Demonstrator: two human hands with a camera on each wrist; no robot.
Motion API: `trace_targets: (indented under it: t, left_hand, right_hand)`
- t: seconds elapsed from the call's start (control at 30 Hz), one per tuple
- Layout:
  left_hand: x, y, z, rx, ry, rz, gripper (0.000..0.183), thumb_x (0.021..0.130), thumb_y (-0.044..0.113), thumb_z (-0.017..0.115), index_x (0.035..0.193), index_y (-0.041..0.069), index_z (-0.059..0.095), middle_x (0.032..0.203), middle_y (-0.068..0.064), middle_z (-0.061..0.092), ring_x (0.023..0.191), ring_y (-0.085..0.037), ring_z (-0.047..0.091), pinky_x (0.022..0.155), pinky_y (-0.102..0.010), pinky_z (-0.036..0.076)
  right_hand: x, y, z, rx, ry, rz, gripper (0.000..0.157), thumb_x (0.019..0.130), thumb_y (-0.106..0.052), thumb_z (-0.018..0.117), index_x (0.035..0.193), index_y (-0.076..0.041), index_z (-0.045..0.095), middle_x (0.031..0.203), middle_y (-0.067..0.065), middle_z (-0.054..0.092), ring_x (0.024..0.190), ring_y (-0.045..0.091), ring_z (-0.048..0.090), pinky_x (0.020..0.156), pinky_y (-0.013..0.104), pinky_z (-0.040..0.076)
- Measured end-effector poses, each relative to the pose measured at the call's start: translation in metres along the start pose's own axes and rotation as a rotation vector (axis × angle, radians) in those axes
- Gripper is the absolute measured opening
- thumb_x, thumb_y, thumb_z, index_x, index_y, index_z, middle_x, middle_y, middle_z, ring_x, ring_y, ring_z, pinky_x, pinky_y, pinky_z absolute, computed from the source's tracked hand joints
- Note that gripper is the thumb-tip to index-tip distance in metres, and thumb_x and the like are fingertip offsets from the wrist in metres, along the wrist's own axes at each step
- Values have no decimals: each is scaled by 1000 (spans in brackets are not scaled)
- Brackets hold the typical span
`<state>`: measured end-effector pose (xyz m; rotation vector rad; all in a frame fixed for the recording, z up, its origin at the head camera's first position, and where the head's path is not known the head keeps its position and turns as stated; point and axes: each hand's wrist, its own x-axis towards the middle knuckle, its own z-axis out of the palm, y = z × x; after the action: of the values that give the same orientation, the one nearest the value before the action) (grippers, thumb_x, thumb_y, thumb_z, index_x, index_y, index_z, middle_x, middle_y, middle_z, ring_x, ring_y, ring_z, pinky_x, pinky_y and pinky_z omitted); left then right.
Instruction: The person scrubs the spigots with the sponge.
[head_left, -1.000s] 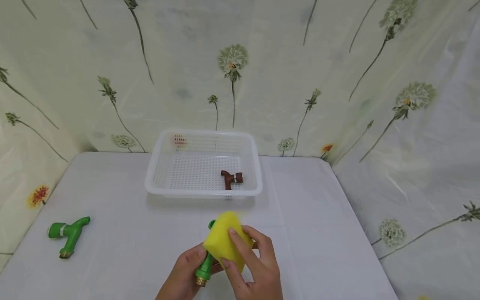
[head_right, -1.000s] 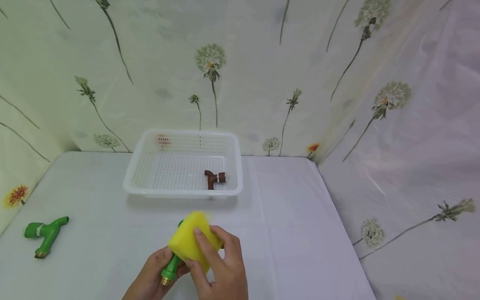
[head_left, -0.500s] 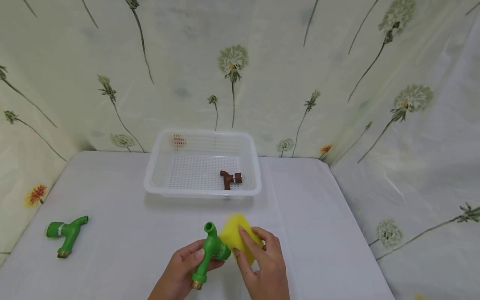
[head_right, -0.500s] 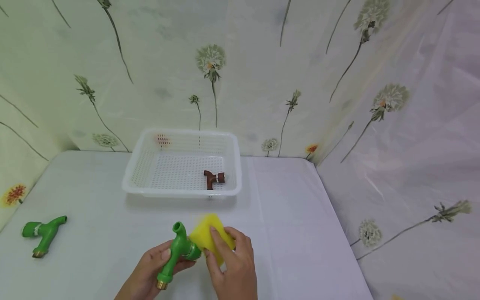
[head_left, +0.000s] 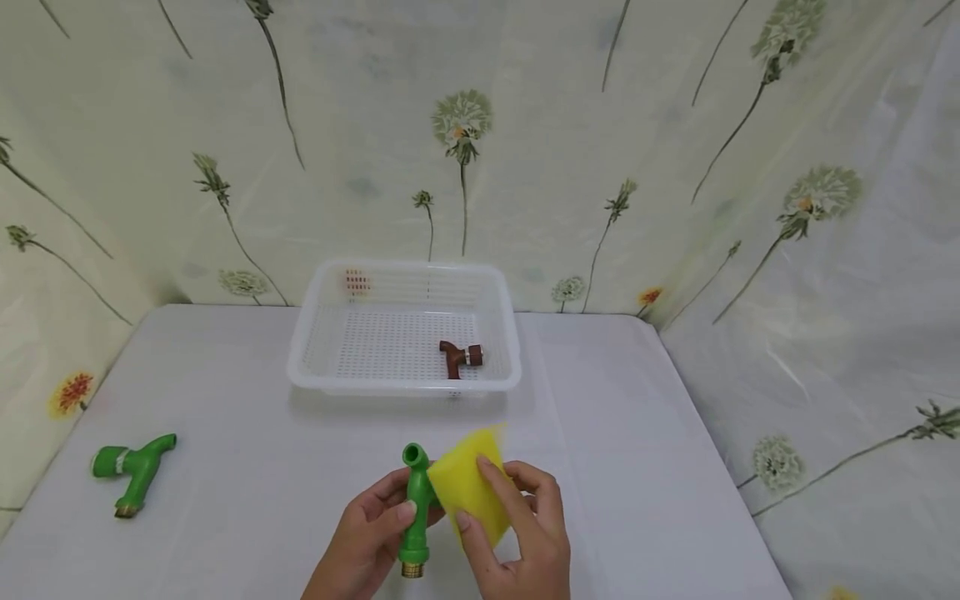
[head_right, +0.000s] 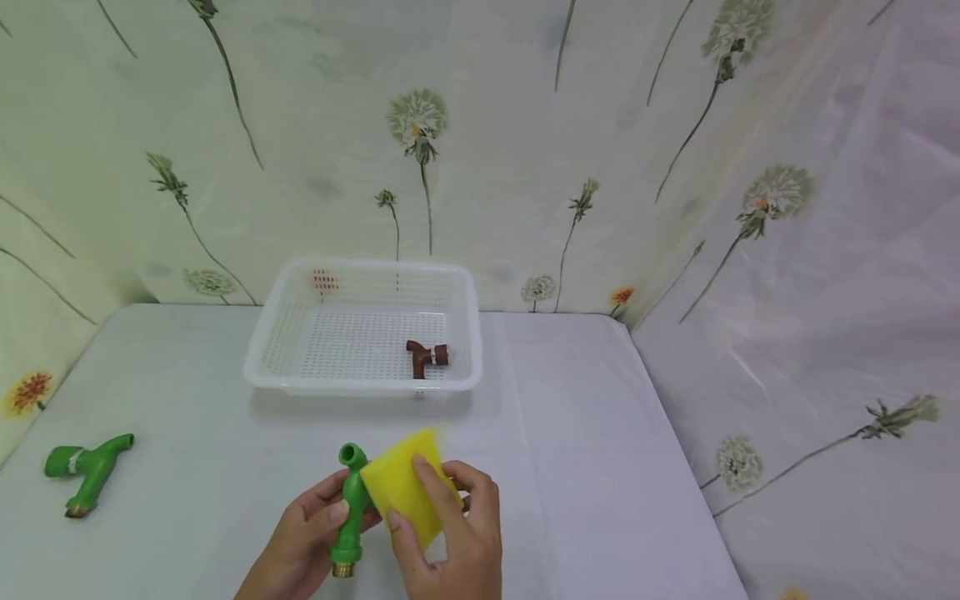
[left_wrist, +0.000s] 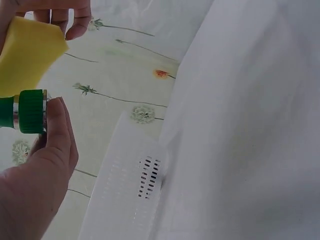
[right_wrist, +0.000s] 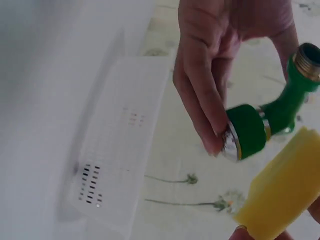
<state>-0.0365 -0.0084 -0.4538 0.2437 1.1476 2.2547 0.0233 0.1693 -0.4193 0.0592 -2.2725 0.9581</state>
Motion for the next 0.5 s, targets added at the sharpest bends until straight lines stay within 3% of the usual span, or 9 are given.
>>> trace_targets:
  t: [0.13,0.27,0.5]
  left_hand:
    - [-2,1,1,9,-25,-21,47,98,8,50,139,-11,37,124,-12,60,108,-21,61,98,-35,46]
    - [-2,2,-1,-24,-86,19,47,98,6,47,140,-12,34,129,-12,58,116,-26,59,100,-39,43]
    - [-1,4,-1,-92,-85,28,44,100,8,42,141,-5,39,139,-14,50,124,-35,52,103,-46,39]
  right_hand:
    - [-4,-3,6,27,-30,-7,50,77,-19,82,125,-21,66,116,0,52,95,14,49,72,23,45]
    - [-1,5,7,19,-48,10,49,79,-18,81,125,-21,65,116,0,53,100,15,52,78,26,47]
    - [1,22,9,-64,-99,192,46,84,-30,76,128,-30,62,118,-9,50,107,8,49,85,32,50]
